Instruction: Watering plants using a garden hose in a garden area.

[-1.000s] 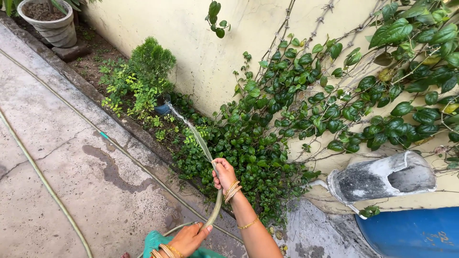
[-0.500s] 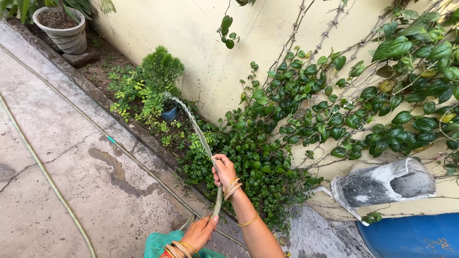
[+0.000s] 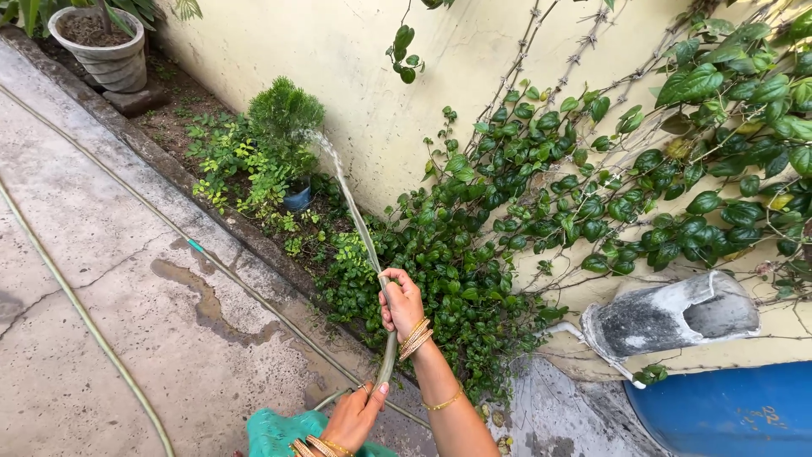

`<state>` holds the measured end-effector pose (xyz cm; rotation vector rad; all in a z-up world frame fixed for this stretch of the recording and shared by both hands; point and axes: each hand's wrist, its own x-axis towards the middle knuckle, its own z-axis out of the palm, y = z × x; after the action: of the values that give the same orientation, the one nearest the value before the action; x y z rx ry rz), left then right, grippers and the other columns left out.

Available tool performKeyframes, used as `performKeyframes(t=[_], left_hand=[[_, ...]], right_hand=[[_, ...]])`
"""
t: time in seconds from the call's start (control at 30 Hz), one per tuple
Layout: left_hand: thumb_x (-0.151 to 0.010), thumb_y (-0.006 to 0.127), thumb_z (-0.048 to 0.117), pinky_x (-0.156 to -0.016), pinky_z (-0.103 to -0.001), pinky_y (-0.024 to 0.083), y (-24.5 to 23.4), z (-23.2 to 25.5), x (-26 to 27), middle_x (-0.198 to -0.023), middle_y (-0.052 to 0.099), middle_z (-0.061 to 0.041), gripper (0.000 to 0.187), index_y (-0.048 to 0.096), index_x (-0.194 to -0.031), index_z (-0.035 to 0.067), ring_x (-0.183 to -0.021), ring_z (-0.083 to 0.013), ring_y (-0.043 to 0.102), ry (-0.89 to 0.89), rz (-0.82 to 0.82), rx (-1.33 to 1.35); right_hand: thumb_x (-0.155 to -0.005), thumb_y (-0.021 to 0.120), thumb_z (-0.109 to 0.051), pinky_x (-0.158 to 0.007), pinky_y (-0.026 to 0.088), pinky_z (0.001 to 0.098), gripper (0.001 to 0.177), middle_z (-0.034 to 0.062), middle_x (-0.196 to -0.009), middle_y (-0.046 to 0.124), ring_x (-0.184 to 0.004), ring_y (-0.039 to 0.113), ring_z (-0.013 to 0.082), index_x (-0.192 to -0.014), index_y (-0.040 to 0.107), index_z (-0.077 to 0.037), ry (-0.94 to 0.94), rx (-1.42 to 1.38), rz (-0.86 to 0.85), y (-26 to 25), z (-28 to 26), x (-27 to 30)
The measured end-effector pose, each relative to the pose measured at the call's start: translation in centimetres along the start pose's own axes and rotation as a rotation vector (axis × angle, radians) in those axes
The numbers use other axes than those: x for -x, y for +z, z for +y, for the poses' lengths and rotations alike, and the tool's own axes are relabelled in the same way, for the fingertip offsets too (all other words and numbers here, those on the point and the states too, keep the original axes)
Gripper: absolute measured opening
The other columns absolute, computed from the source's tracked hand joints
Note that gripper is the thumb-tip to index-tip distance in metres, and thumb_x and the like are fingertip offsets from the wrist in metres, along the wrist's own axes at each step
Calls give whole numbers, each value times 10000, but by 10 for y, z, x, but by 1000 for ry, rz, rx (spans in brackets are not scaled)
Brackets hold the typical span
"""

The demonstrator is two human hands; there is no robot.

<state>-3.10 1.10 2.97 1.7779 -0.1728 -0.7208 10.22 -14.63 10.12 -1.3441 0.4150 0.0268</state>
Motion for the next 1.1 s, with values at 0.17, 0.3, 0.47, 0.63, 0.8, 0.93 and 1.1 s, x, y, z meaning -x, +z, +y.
performKeyframes(t=[0.17,0.3,0.47,0.63,0.8,0.93,1.1], left_hand=[[-964,402,660,-736,-438,516,6,-15,1,-748,704,-159,684,683,-843,49,-746,-332,683,-17,-32,-49],[-956,398,670,-740,-442,520,14,-32,-3,-743,705,-141,686,689,-836,60,-755,-329,694,-20,-55,-65],[-958,391,683,-741,-439,518,20,-42,-2,-689,685,-139,697,697,-797,77,-742,-328,697,-47,-97,-123],[-964,387,683,-714,-427,516,17,-38,4,-652,661,-124,700,689,-786,77,-709,-306,691,-50,-119,-123],[-973,391,673,-672,-410,515,16,-37,6,-602,621,-103,690,683,-783,77,-651,-274,680,-81,-154,-95],[-982,402,654,-641,-394,519,20,-44,4,-566,605,-77,679,693,-778,77,-608,-243,676,-108,-169,-60],[-988,400,648,-627,-382,522,23,-50,3,-546,604,-58,684,702,-774,73,-581,-221,674,-117,-185,-57]], right_hand=[[-985,507,-141,-292,304,234,161,2,-629,533,-370,408,56,-1108,612,-147,64,23,34,-9,20,-2],[-988,511,-153,-295,302,238,146,2,-624,527,-371,407,60,-1094,611,-150,110,31,52,-17,39,-3],[-980,519,-160,-307,301,240,142,5,-622,530,-380,414,65,-1083,616,-150,189,40,64,-20,52,-1],[-971,522,-149,-312,300,241,139,6,-620,532,-383,406,64,-1071,619,-150,214,50,55,-24,61,-1],[-973,530,-149,-317,298,243,115,10,-618,531,-388,403,67,-1050,616,-145,259,66,74,-36,87,-8],[-972,536,-148,-331,313,243,106,21,-624,533,-409,413,73,-1048,610,-144,340,53,114,-58,125,-17],[-984,538,-173,-342,324,236,97,23,-631,539,-425,419,71,-1054,600,-149,394,26,121,-72,147,-19]])
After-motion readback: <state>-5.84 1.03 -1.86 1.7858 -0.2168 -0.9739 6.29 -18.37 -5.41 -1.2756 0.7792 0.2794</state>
